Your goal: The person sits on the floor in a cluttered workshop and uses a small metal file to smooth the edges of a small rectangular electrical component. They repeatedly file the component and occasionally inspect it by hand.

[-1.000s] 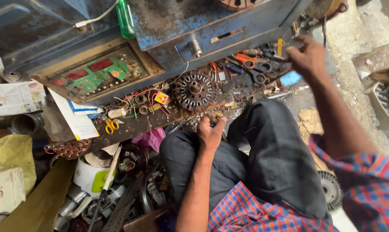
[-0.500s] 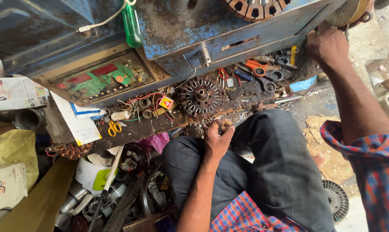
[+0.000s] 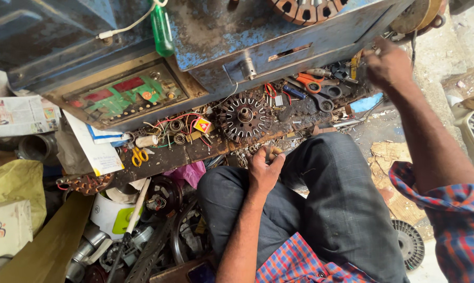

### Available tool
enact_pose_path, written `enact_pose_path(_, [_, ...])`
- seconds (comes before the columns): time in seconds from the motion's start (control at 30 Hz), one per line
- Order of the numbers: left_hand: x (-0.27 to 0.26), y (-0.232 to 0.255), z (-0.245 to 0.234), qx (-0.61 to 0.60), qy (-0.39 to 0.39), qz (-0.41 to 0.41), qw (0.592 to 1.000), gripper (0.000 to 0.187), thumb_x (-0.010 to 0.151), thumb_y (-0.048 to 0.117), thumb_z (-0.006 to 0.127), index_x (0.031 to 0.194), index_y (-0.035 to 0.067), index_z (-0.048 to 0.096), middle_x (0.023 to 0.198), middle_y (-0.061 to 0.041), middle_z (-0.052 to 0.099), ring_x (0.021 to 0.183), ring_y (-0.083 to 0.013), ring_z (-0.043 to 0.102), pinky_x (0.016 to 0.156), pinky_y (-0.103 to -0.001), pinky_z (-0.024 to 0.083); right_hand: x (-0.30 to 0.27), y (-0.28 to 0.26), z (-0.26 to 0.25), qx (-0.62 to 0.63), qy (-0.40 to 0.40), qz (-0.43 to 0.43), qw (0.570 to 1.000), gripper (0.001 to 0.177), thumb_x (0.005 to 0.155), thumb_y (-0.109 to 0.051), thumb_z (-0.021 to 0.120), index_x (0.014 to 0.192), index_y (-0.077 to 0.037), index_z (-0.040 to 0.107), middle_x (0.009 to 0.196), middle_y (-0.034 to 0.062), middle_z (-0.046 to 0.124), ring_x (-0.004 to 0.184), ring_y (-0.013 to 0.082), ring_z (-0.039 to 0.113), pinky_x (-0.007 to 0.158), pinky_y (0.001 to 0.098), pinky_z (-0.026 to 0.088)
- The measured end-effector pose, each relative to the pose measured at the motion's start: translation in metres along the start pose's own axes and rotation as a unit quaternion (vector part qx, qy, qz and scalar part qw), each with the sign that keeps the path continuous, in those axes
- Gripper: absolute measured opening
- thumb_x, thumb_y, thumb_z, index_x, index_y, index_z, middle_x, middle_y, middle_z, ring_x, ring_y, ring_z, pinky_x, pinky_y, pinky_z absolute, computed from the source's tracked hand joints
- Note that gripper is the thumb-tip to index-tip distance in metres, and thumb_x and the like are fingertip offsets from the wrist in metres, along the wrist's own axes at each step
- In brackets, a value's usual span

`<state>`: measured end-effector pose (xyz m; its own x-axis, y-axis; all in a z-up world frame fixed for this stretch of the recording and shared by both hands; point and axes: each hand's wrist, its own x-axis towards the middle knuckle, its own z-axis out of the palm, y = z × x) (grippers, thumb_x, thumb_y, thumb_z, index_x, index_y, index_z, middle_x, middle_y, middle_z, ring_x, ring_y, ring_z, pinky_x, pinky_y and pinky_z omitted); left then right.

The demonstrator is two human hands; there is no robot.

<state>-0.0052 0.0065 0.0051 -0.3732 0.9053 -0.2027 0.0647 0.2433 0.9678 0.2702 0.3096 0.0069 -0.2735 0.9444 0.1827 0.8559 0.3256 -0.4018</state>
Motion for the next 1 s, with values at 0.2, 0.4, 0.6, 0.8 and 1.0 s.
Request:
enact_pose_path(0.2, [0.0, 0.001, 0.001, -0.003, -0.001, -0.015, 1.0, 0.01, 0.084, 0.015, 0.075, 0.085, 0.007, 0.068, 0.067, 0.005, 0.063, 0.059, -0.0059, 0.055, 0.06, -0.027, 0.05, 0.007, 0.025, -0.012, -0.143, -0.067, 0.114, 0.981, 0.033, 0.114, -0.021, 0.046, 0.128, 0.004, 0.062, 0.082, 0.0276, 0.068, 0.072, 0.0438, 0.067, 0.065, 0.0526, 0.052])
enact_pose_path(0.4, [0.0, -0.003, 0.0, 0.06, -0.007, 0.015, 0.998, 0.01, 0.085, 0.018, 0.075, 0.086, 0.01, 0.068, 0.067, 0.005, 0.066, 0.064, -0.0101, 0.059, 0.093, -0.037, 0.045, 0.003, 0.015, -0.01, -0.12, -0.049, 0.12, 0.984, 0.038, 0.102, -0.01, 0.05, 0.136, -0.002, 0.063, 0.086, 0.0278, 0.07, 0.075, 0.041, 0.07, 0.066, 0.0502, 0.054])
enact_pose_path(0.6, [0.002, -0.003, 0.001, 0.089, -0.015, 0.036, 0.995, 0.01, 0.087, 0.019, 0.073, 0.087, 0.012, 0.067, 0.066, 0.005, 0.065, 0.067, -0.0137, 0.063, 0.124, -0.052, 0.014, 0.005, -0.009, -0.018, 0.025, -0.07, 0.148, 0.986, 0.048, 0.096, -0.007, 0.05, 0.137, -0.022, 0.068, 0.112, 0.0172, 0.072, 0.091, 0.0331, 0.071, 0.079, 0.0448, 0.056])
enact_pose_path(0.8, [-0.001, -0.005, 0.001, 0.087, -0.018, 0.026, 0.996, 0.009, 0.088, 0.021, 0.073, 0.088, 0.014, 0.068, 0.068, 0.006, 0.065, 0.069, -0.0136, 0.063, 0.124, -0.054, 0.015, 0.006, 0.001, -0.013, -0.133, -0.051, 0.182, 0.973, 0.056, 0.089, -0.008, 0.056, 0.139, 0.015, 0.047, 0.09, 0.0337, 0.07, 0.086, 0.0439, 0.069, 0.076, 0.0513, 0.054])
enact_pose_path(1.0, [0.0, -0.006, 0.0, 0.103, -0.025, 0.028, 0.994, 0.01, 0.089, 0.021, 0.072, 0.09, 0.013, 0.067, 0.067, 0.005, 0.067, 0.071, -0.0142, 0.066, 0.125, -0.058, 0.007, 0.019, 0.016, -0.008, -0.094, -0.11, 0.242, 0.959, 0.054, 0.091, -0.008, 0.058, 0.142, 0.006, 0.051, 0.107, 0.0348, 0.068, 0.096, 0.0447, 0.068, 0.087, 0.0482, 0.055])
